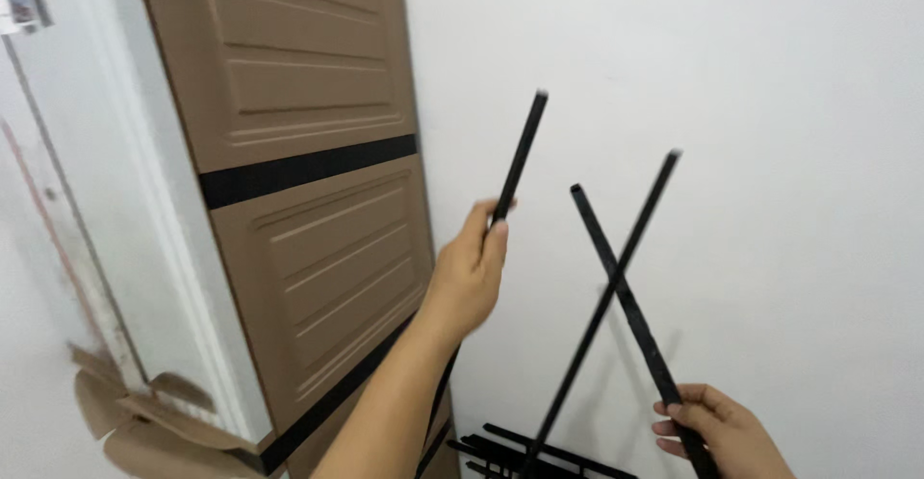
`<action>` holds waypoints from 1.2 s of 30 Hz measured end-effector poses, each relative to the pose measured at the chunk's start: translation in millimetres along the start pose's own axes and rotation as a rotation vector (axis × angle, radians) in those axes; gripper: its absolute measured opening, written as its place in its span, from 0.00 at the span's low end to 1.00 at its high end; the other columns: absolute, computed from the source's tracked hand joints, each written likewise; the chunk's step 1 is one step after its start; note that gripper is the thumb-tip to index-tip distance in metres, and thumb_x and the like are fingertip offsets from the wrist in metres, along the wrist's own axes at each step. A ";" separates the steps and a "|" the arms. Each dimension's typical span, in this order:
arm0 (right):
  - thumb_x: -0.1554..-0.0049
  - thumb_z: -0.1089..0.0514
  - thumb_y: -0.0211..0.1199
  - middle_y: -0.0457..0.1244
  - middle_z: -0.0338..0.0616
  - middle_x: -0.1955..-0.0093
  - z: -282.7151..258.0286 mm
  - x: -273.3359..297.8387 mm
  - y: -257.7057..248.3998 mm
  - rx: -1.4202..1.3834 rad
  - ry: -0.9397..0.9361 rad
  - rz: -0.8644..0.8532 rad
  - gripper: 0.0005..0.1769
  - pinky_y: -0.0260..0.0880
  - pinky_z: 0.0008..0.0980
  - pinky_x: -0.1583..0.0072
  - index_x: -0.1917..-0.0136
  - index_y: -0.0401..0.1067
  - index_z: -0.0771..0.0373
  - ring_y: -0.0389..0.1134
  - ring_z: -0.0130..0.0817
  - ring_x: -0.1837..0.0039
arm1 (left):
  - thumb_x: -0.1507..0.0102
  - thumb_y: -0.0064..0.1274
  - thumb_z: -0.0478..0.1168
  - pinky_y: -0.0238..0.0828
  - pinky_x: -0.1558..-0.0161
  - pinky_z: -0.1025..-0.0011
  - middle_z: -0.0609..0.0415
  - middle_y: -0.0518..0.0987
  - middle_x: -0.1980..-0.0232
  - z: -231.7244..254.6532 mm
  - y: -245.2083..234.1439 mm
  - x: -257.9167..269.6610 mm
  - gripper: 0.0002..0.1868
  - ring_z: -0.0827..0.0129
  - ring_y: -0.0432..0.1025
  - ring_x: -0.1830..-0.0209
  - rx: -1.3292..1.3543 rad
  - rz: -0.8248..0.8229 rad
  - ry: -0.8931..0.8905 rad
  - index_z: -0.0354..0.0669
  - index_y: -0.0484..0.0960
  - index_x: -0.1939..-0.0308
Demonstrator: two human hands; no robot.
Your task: The person assembles a black metal rack by inserting horizontal bars into vertical supports to form ladder-like frames. They repeat this process to create multiple identical frames and then stack them together against a wall.
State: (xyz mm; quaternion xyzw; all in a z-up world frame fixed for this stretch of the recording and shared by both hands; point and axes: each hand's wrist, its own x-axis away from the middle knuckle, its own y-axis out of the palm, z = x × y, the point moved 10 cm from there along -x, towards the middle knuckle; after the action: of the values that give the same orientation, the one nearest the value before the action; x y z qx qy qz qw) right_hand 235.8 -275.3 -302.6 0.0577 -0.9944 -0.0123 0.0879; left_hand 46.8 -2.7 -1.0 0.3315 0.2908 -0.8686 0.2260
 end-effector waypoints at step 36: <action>0.35 0.64 0.55 0.68 0.50 0.56 -162.4 105.3 -21.1 0.316 -0.356 0.119 0.19 0.69 0.38 0.55 0.31 0.65 0.68 0.68 0.38 0.59 | 0.28 0.36 0.50 0.69 0.65 0.53 0.45 0.78 0.75 -14.8 100.7 78.0 0.19 0.49 0.74 0.72 -0.242 -0.420 -0.100 0.49 0.77 0.42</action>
State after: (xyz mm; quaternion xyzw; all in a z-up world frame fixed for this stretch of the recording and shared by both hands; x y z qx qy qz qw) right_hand 163.8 -310.8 -125.2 0.0089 -0.9854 0.1389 -0.0980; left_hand 59.5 -82.0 -101.0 0.1908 0.4439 -0.8706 0.0927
